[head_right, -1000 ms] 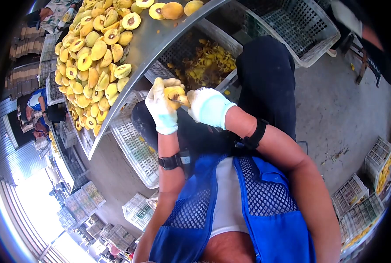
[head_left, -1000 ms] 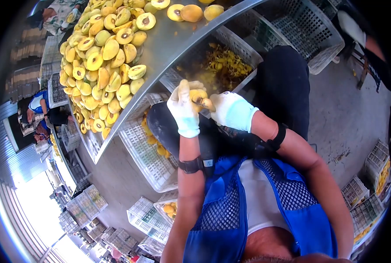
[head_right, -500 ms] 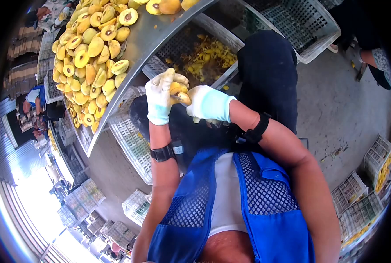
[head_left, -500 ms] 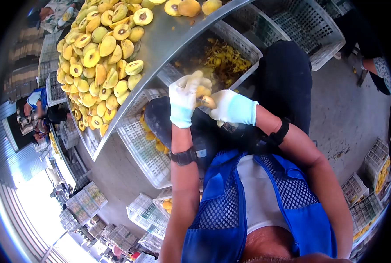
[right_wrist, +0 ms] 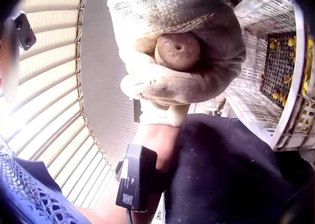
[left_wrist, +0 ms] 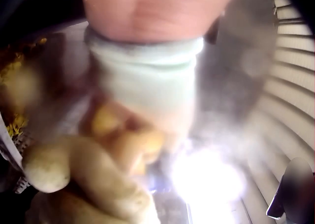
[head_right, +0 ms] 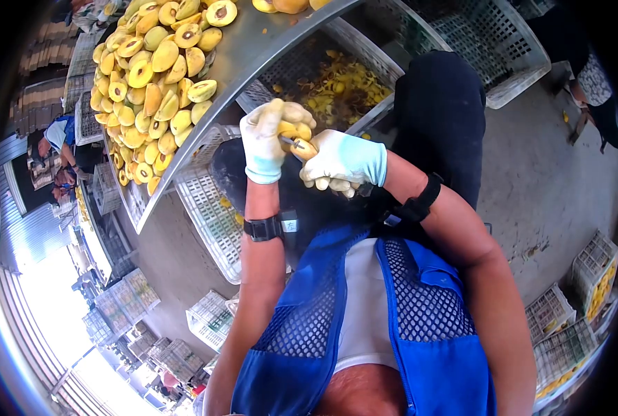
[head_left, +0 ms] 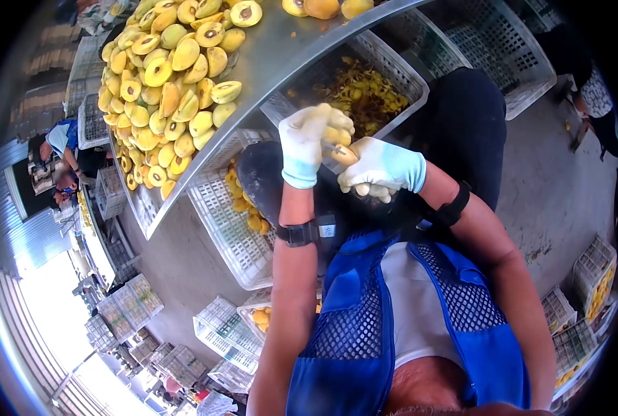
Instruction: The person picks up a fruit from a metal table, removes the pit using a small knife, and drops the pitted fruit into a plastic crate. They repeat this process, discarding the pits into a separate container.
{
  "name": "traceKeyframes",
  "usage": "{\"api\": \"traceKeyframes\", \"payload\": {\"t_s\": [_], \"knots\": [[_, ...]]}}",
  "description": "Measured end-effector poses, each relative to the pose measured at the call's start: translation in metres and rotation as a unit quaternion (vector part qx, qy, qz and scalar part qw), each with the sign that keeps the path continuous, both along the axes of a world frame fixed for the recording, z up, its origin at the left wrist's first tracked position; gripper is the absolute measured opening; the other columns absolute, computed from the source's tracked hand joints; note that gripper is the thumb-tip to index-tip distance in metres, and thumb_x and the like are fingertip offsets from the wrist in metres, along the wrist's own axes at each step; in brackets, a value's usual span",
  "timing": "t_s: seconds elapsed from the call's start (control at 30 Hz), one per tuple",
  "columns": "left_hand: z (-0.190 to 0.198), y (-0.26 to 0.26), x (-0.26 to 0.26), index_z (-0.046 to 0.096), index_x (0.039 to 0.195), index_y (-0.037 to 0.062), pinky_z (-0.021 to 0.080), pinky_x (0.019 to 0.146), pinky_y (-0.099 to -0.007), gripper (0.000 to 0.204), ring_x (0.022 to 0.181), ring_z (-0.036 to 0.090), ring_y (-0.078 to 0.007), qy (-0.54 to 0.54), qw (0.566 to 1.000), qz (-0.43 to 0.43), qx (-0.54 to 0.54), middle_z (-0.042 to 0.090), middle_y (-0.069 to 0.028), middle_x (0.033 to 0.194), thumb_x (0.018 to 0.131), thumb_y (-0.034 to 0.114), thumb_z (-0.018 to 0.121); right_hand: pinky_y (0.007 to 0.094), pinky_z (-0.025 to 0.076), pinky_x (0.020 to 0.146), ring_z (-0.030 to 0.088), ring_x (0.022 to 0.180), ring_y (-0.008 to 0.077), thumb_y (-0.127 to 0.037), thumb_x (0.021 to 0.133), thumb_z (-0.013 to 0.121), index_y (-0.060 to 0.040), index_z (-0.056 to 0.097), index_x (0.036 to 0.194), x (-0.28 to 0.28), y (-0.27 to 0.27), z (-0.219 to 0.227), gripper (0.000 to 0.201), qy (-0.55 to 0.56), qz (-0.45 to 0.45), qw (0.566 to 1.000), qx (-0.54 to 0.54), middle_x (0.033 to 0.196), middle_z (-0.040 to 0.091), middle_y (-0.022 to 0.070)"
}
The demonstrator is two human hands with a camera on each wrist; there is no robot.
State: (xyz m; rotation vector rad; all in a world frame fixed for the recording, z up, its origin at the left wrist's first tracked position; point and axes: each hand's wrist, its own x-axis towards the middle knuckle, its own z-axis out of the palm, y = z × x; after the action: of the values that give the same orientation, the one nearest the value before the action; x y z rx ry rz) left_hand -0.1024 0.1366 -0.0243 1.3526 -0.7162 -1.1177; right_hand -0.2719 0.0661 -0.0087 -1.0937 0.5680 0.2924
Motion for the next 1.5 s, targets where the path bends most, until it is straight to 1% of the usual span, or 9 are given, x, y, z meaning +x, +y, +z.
{"api": "traceKeyframes", "payload": {"t_s": [0.3, 0.67, 0.73, 0.83, 0.9, 0.93, 1.03, 1.27, 1.5], "knots": [[-0.005, 0.001, 0.000, 0.064, 0.082, -0.0030, 0.059, 0.063, -0.0419, 0.043, 0.071, 0.071, -0.0349, 0.077, 0.993, 0.015, -0.090, 0.070, -0.0254, 0.081, 0.105, 0.032, 0.057, 0.0274, 0.042, 0.033, 0.048, 0.035, 0.0118, -0.020, 0.086, 0.072, 0.0020, 0.068, 0.086, -0.002, 0.006, -0.009, 0.022, -0.074, -0.021, 0.995, 0.070, 0.059, 0.057, 0.0049], [0.001, 0.004, -0.015, 0.062, 0.090, 0.0118, 0.055, 0.053, -0.0487, 0.043, 0.080, 0.067, -0.0331, 0.311, 0.921, 0.195, -0.133, 0.066, -0.0115, 0.087, 0.106, 0.052, 0.053, 0.0264, 0.038, 0.034, 0.045, 0.035, 0.0101, -0.018, 0.092, 0.072, 0.0049, 0.068, 0.089, 0.000, 0.009, -0.006, 0.024, -0.130, -0.027, 0.978, 0.162, 0.055, 0.053, 0.0028], [0.007, 0.008, 0.001, 0.063, 0.093, 0.0108, 0.058, 0.060, -0.0496, 0.043, 0.083, 0.068, -0.0334, 0.254, 0.911, 0.296, -0.130, 0.066, -0.0111, 0.089, 0.106, 0.051, 0.053, 0.0260, 0.038, 0.035, 0.044, 0.035, 0.0098, -0.017, 0.093, 0.071, 0.0050, 0.068, 0.091, -0.001, 0.008, -0.003, 0.022, -0.201, -0.021, 0.965, 0.164, 0.055, 0.053, 0.0023], [0.018, 0.053, 0.058, 0.071, 0.103, 0.0040, 0.059, 0.079, -0.0462, 0.041, 0.095, 0.069, -0.0322, -0.209, 0.921, 0.321, -0.071, 0.071, -0.0136, 0.102, 0.106, 0.042, 0.058, 0.0274, 0.041, 0.035, 0.050, 0.037, 0.0108, -0.018, 0.091, 0.073, 0.0031, 0.064, 0.095, 0.005, 0.003, -0.020, 0.023, -0.111, -0.102, 0.985, 0.081, 0.062, 0.061, 0.0049], [0.040, 0.078, 0.100, 0.074, 0.107, 0.0003, 0.057, 0.089, -0.0412, 0.033, 0.102, 0.069, -0.0323, -0.589, 0.751, 0.290, 0.072, 0.073, -0.0167, 0.111, 0.099, 0.032, 0.068, 0.0283, 0.042, 0.035, 0.054, 0.038, 0.0124, -0.021, 0.088, 0.075, 0.0013, 0.062, 0.094, 0.009, 0.005, -0.013, 0.027, -0.034, -0.133, 0.990, 0.002, 0.068, 0.066, 0.0069], [0.045, 0.086, 0.121, 0.075, 0.107, -0.0005, 0.055, 0.092, -0.0400, 0.030, 0.104, 0.070, -0.0334, -0.760, 0.590, 0.227, 0.152, 0.073, -0.0186, 0.114, 0.094, 0.027, 0.075, 0.0277, 0.043, 0.035, 0.055, 0.038, 0.0128, -0.022, 0.088, 0.075, 0.0008, 0.062, 0.095, 0.009, 0.006, -0.009, 0.027, -0.038, -0.142, 0.989, 0.018, 0.069, 0.066, 0.0069], [0.053, 0.080, 0.144, 0.076, 0.114, 0.0038, 0.054, 0.098, -0.0428, 0.028, 0.107, 0.070, -0.0355, -0.621, 0.740, 0.213, 0.148, 0.074, -0.0178, 0.116, 0.092, 0.022, 0.076, 0.0267, 0.043, 0.037, 0.055, 0.039, 0.0127, -0.023, 0.090, 0.072, -0.0001, 0.063, 0.096, 0.015, 0.005, -0.013, 0.025, -0.063, -0.134, 0.989, 0.000, 0.070, 0.068, 0.0069], [0.037, -0.075, 0.119, 0.070, 0.127, 0.0073, 0.053, 0.100, -0.0427, 0.039, 0.111, 0.069, -0.0340, -0.638, 0.769, 0.039, 0.016, 0.073, -0.0170, 0.121, 0.095, 0.029, 0.069, 0.0263, 0.042, 0.037, 0.056, 0.040, 0.0116, -0.023, 0.091, 0.072, -0.0019, 0.064, 0.098, 0.016, 0.001, -0.014, 0.024, -0.060, -0.158, 0.985, 0.013, 0.071, 0.069, 0.0061], [-0.029, -0.220, 0.138, 0.054, 0.146, 0.0049, 0.050, 0.104, -0.0448, 0.061, 0.111, 0.068, -0.0363, -0.619, 0.785, 0.005, -0.026, 0.063, -0.0239, 0.138, 0.091, 0.028, 0.066, 0.0248, 0.041, 0.035, 0.054, 0.039, 0.0099, -0.020, 0.095, 0.072, -0.0029, 0.060, 0.098, 0.012, -0.009, -0.012, 0.022, -0.031, -0.260, 0.964, 0.055, 0.071, 0.067, 0.0049]]}}
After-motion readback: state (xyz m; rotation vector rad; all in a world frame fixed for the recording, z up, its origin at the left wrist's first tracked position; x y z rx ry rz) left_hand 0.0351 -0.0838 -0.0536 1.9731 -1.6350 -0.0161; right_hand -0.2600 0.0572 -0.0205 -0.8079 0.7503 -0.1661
